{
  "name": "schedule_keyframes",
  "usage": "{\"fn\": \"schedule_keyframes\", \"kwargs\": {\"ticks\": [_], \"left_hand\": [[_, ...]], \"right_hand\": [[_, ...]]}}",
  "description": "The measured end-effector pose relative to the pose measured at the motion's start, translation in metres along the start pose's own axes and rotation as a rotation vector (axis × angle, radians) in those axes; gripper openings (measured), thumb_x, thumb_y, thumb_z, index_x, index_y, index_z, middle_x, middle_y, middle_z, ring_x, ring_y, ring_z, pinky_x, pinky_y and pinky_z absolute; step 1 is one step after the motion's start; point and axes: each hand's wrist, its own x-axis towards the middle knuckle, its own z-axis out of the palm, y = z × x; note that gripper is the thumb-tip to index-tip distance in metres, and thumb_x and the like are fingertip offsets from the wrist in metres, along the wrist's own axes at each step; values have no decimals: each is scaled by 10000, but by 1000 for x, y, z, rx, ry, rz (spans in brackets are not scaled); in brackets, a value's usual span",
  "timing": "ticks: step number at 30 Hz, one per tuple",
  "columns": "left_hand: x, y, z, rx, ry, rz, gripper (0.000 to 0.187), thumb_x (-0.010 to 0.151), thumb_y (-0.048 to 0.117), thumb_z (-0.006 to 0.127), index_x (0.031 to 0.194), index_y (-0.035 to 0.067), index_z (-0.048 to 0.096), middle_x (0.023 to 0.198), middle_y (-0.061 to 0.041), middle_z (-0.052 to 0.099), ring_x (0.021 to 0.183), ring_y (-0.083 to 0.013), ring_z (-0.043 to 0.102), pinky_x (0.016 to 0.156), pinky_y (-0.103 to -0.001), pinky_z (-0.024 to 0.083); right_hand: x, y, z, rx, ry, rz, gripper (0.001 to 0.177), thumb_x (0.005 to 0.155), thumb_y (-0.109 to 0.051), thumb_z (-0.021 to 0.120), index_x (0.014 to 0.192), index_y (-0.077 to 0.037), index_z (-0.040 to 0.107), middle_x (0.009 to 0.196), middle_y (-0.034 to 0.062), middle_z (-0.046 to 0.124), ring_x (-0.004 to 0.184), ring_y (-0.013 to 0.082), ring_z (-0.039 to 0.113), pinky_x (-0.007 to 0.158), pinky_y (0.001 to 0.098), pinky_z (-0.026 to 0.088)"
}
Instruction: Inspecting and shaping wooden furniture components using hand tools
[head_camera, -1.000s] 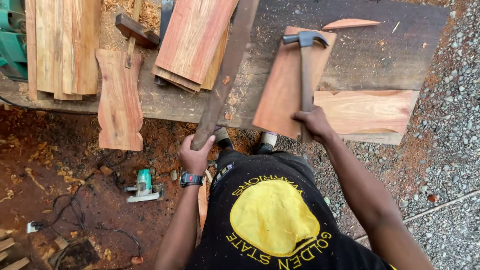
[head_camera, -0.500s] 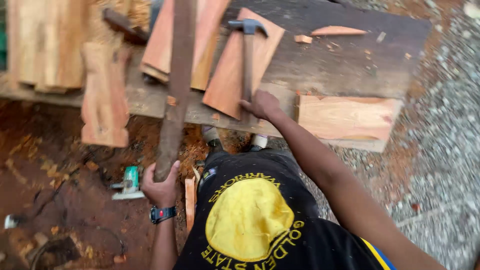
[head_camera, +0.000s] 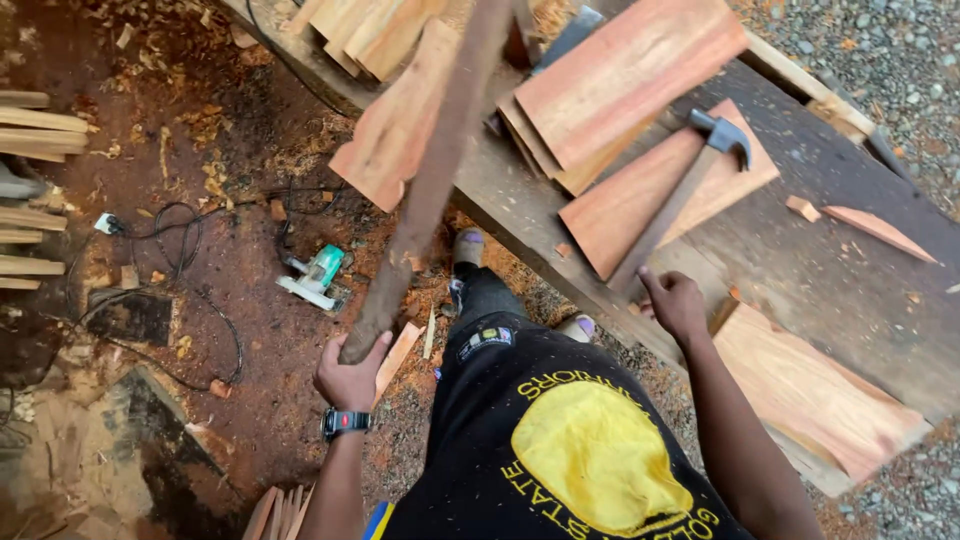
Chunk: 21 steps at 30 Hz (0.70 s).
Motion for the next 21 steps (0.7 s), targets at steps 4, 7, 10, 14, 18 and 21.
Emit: {"fn": "schedule_keyframes", "kwargs": {"ticks": [4, 7, 10, 14, 18, 21], "left_hand": [[108, 19, 20, 64, 131, -34, 700, 661, 634, 1205, 1101, 184, 899, 996, -173, 880, 1007, -486, 859, 858, -539, 634], [220, 47, 20, 62, 174, -29, 680, 731, 635, 1193, 1105, 147, 904, 995, -202, 878, 1019, -526, 851, 863, -576, 629], [359, 37, 39, 70, 221, 29, 570, 788, 538, 1206, 1080, 140, 920, 998, -188, 880, 1003, -503, 849, 874, -556, 620], [499, 20, 48, 63, 277, 92, 474, 960, 551, 1149, 1080, 139, 949, 1024, -140, 879, 1009, -430, 864, 872, -444, 628], [630, 21, 94, -47, 347, 124, 357, 1007, 517, 1108, 978, 191, 965, 922, -100, 890, 957, -397, 886, 854, -434, 651], [673, 29, 112, -51, 180, -24, 444, 1193, 380, 939, 793, 224, 825, 769, 63, 761, 731, -132, 643, 837, -421, 610]], "right_hand": [[-11, -28, 24, -98, 163, 32, 726, 1190, -679, 834, 1437, 4, 854, 1101, 211, 921, 1052, 426, 879, 1011, 598, 676], [9, -32, 50, -78, 302, 74, 656, 1193, -637, 870, 1508, -62, 859, 1250, 202, 906, 1234, 450, 846, 1077, 620, 652], [16, -30, 72, -80, 447, 155, 642, 1223, -619, 875, 1569, -82, 811, 1297, 178, 886, 1260, 436, 830, 1085, 629, 645], [-9, -61, 117, -174, 545, 245, 874, 1147, -681, 890, 1660, 14, 762, 1372, 286, 880, 1380, 555, 781, 1166, 710, 595], [2, -65, 142, -234, 561, 273, 789, 1173, -540, 927, 1601, 110, 799, 1266, 313, 894, 1317, 608, 806, 1163, 709, 600], [-18, -102, 152, -355, 552, 345, 790, 1136, -619, 870, 1545, 55, 823, 1394, 291, 897, 1329, 567, 796, 1111, 680, 580]]}}
